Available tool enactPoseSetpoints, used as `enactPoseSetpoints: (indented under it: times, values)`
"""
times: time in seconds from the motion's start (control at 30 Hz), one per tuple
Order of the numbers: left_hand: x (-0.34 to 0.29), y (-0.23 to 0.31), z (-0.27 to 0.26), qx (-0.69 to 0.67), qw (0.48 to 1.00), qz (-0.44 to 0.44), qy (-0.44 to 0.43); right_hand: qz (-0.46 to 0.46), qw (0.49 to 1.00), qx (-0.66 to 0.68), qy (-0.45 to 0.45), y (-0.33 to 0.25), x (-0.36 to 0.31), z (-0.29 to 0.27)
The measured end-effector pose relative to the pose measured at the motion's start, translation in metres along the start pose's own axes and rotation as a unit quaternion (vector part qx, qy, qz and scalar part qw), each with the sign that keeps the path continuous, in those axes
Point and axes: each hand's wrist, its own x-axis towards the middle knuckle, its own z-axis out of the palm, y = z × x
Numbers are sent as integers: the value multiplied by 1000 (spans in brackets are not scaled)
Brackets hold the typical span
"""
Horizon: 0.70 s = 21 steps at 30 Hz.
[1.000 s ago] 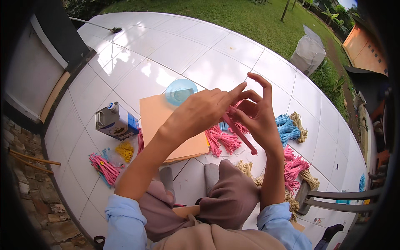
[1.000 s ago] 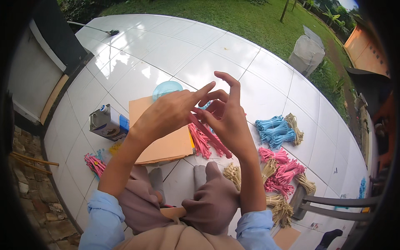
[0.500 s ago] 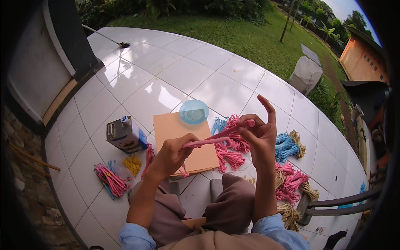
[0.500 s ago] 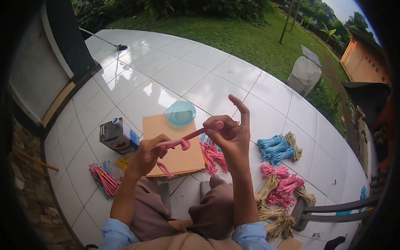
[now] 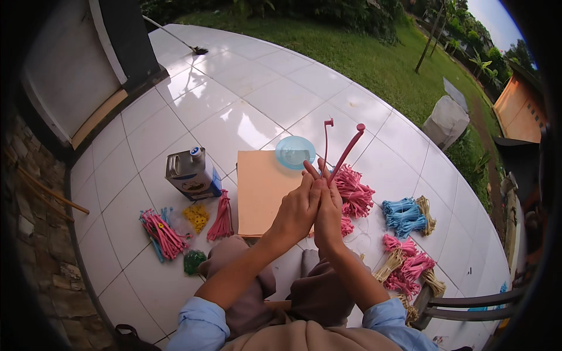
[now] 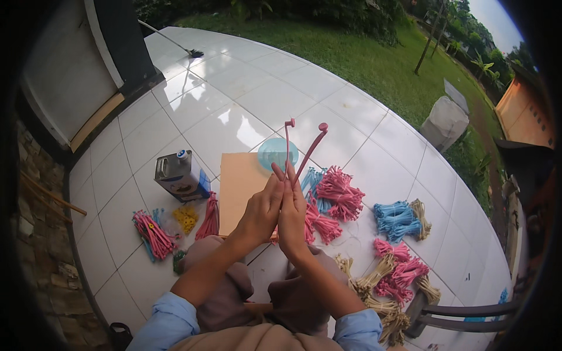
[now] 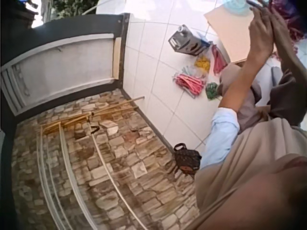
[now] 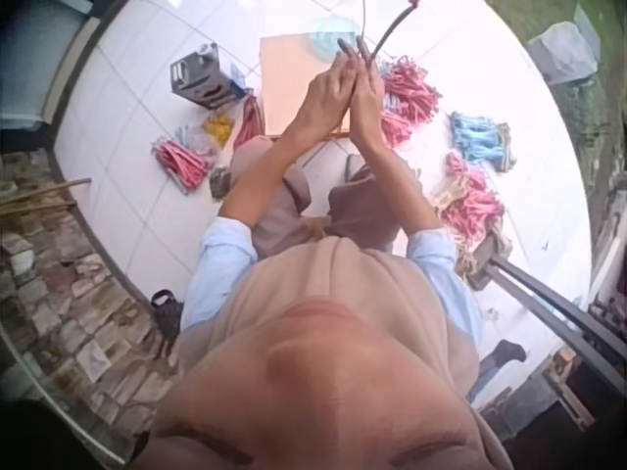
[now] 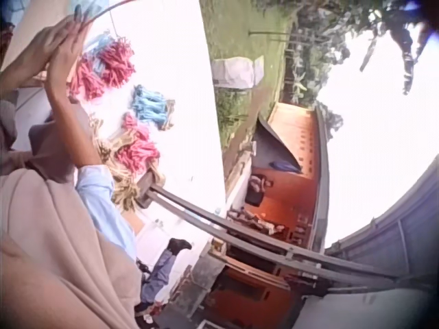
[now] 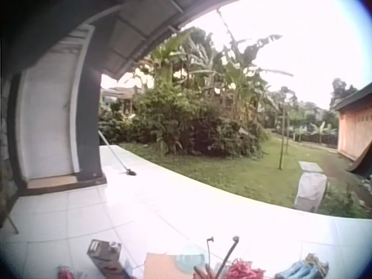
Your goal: The person applies adhesive from a bowl to pink straps using their fingers, presses them onto a cardboard surface, and organizes the straps into bundles.
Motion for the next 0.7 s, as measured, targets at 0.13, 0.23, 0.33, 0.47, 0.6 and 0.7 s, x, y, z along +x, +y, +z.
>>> enactPoseSetpoints:
  times: [0.13, 0.23, 0.33, 0.47, 0.6, 0.7]
  values:
    - [-1, 5, -2, 9, 999, -19, -43, -9, 1000, 2, 4, -8, 3, -6]
    - [-4, 4, -1, 5, 1000, -3, -31, 3, 999, 31, -9, -21, 3, -18]
    - [9, 13, -22, -52, 989, 89, 108, -45, 997, 33, -51, -35, 6, -45]
    - [28, 38, -45, -227, 967, 110, 32, 24, 986, -107, -123, -59, 7, -56]
    - [32, 48, -54, -212, 972, 53, -85, -40, 928, -364, -69, -59, -9, -54]
    - [24, 42, -53, -246, 963, 88, -74, -80, 913, -398, -43, -61, -19, -52]
